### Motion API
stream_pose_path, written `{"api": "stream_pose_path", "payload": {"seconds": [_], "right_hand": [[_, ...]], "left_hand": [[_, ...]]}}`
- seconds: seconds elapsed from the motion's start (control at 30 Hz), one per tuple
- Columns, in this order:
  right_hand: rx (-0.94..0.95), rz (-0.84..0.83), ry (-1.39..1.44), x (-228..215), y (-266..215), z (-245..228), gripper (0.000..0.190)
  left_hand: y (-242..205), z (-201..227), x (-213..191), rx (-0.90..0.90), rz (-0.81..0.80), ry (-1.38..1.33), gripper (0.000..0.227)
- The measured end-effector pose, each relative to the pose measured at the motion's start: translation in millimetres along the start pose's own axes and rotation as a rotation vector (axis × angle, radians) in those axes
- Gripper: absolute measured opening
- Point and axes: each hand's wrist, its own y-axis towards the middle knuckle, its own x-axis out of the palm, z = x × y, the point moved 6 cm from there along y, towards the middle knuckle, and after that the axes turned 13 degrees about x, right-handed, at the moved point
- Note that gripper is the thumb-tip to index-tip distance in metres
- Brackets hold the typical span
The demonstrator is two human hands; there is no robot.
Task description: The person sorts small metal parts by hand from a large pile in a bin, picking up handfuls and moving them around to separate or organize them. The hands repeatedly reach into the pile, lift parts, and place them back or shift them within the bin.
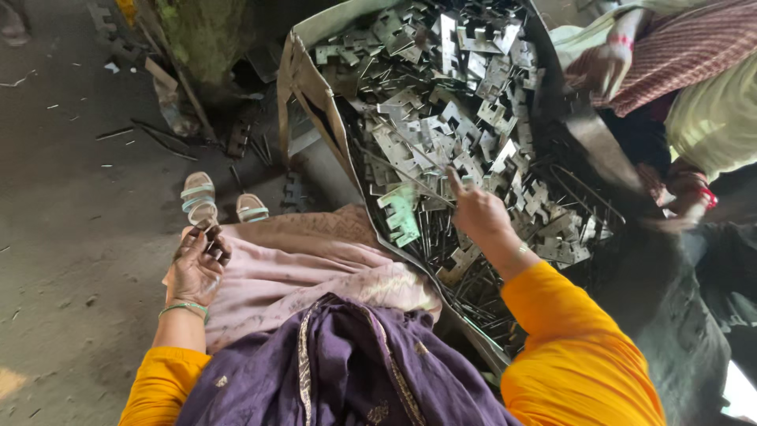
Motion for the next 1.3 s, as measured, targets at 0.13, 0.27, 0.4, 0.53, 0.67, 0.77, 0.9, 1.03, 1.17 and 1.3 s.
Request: {"api": "stream_pose_path", "payload": {"seconds": [0.13, 0.27, 0.4, 0.53, 0.67, 0.77, 0.9, 1.03, 1.17, 1.3], "right_hand": [[0.122, -0.104, 0.321, -5.8, -24.7, 21.7, 0.097], [0.214, -0.136, 0.412, 10.3, -50.1, 51.7, 0.085], [0.242, -0.024, 0.445, 37.6, -84.2, 87.3, 0.097], [0.396, -0.095, 0.437, 79.7, -123.8, 128.9, 0.093], [0.506, -0.165, 0.451, 118.2, -171.9, 158.5, 0.092], [0.523, -0.134, 0.679, 132.5, -207.7, 163.7, 0.085], [0.661, -0.081, 0.909, 140.1, -245.4, 156.6, 0.071], [0.648, 0.228, 1.211, 127.7, -249.5, 144.2, 0.067], [0.626, 0.188, 1.375, 125.5, -242.1, 124.6, 0.070], [0.708, 0.048, 1.556, 134.1, -237.0, 111.9, 0.070]], "left_hand": [[-7.0, 12.9, -0.4, 0.030, 0.019, 0.032, 0.027], [-10.0, 16.9, 7.7, 0.016, 0.017, 0.037, 0.025], [-3.1, 16.5, 36.2, 0.034, -0.010, 0.077, 0.023], [-0.2, -23.3, 93.6, 0.033, -0.195, 0.717, 0.035], [-23.9, -98.7, 191.4, 0.293, -0.719, 1.060, 0.034], [-42.7, -138.7, 240.5, 0.357, -0.915, 1.134, 0.036], [-55.9, -149.1, 283.6, 0.629, -1.140, 1.195, 0.053], [-74.2, -172.9, 304.3, 0.478, -1.440, 1.343, 0.096], [-93.0, -196.7, 314.4, 0.515, -1.564, 1.588, 0.126], [-86.3, -209.2, 317.6, 0.704, -1.476, 1.686, 0.121]]}}
